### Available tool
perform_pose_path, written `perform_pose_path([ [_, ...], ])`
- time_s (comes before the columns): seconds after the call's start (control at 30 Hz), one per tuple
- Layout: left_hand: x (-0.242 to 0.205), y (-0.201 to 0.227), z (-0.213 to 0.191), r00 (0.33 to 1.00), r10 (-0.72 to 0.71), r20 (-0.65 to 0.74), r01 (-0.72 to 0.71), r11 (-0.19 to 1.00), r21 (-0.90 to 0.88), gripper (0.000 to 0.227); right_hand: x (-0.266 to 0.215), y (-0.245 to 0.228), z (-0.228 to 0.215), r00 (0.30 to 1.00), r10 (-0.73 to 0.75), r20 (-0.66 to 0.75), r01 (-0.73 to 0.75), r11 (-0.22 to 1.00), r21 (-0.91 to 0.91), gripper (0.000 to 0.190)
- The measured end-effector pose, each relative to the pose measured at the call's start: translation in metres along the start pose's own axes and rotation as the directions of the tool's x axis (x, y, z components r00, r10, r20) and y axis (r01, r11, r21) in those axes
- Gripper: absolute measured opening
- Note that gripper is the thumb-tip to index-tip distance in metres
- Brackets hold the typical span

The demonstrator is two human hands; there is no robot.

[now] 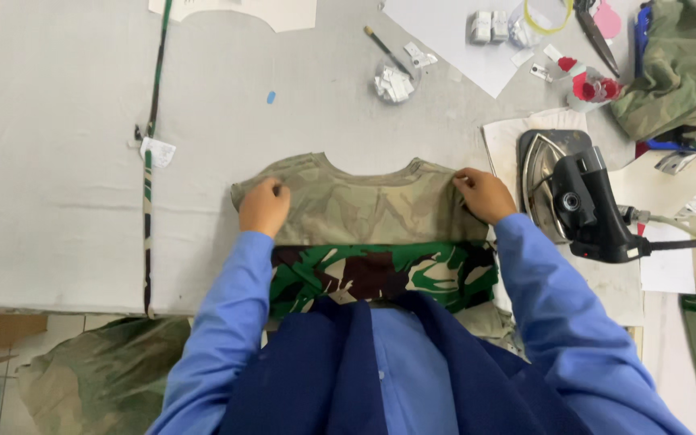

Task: The person irons a camouflage-patterned shirt laid flat on a white work table. They repeatedly pick up small white labels from a pile, place them on the shirt's collar area, and press them down with a steam iron. The person adjusts the shirt's position and smooths the fabric between ironing passes.

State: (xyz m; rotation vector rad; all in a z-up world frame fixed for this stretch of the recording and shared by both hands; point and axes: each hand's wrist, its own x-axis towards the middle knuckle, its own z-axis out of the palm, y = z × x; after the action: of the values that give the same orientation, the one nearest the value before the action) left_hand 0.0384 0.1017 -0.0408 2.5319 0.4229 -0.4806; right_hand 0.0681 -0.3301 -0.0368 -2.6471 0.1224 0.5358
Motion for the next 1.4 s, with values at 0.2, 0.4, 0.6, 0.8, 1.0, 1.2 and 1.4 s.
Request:
perform_pose_path([
  [0.2, -0.048, 0.043, -0.012, 0.973, 0.139, -0.183, -0.122, 0.988, 0.099, 0.041, -0.028, -0.041, 0.023, 0.956, -0.086, -0.282, 0.041, 0.986, -0.162, 0.025],
  [0.4, -0.020, 0.000, 0.004, 0.925, 0.234, -0.301, -0.138, 0.942, 0.307, 0.031, -0.007, -0.028, 0.046, 0.848, -0.314, -0.428, 0.156, 0.918, -0.365, 0.012],
  [0.6, -0.045, 0.039, -0.008, 0.607, 0.658, -0.446, -0.421, 0.742, 0.523, 0.040, -0.033, -0.052, 0.042, 0.676, -0.531, -0.511, 0.406, 0.847, -0.342, 0.030],
  [0.8, -0.049, 0.048, 0.008, 0.938, 0.330, 0.102, -0.344, 0.868, 0.358, 0.065, 0.040, -0.088, -0.004, 0.773, -0.516, -0.370, 0.360, 0.836, -0.414, 0.024],
  [1.0, -0.043, 0.043, 0.011, 0.953, 0.302, 0.024, -0.292, 0.895, 0.338, 0.071, 0.147, -0.156, -0.042, 0.901, -0.386, -0.197, 0.284, 0.870, -0.404, 0.032],
  [1.2, -0.042, 0.044, 0.006, 0.957, 0.280, 0.079, -0.291, 0.910, 0.297, 0.071, 0.181, -0.142, -0.038, 0.927, -0.311, -0.211, 0.213, 0.897, -0.387, 0.024],
  [1.4, -0.049, 0.079, 0.014, 0.893, 0.423, -0.156, -0.437, 0.897, -0.067, 0.053, 0.047, -0.147, -0.035, 0.957, -0.208, -0.204, 0.292, 0.683, 0.669, 0.021],
])
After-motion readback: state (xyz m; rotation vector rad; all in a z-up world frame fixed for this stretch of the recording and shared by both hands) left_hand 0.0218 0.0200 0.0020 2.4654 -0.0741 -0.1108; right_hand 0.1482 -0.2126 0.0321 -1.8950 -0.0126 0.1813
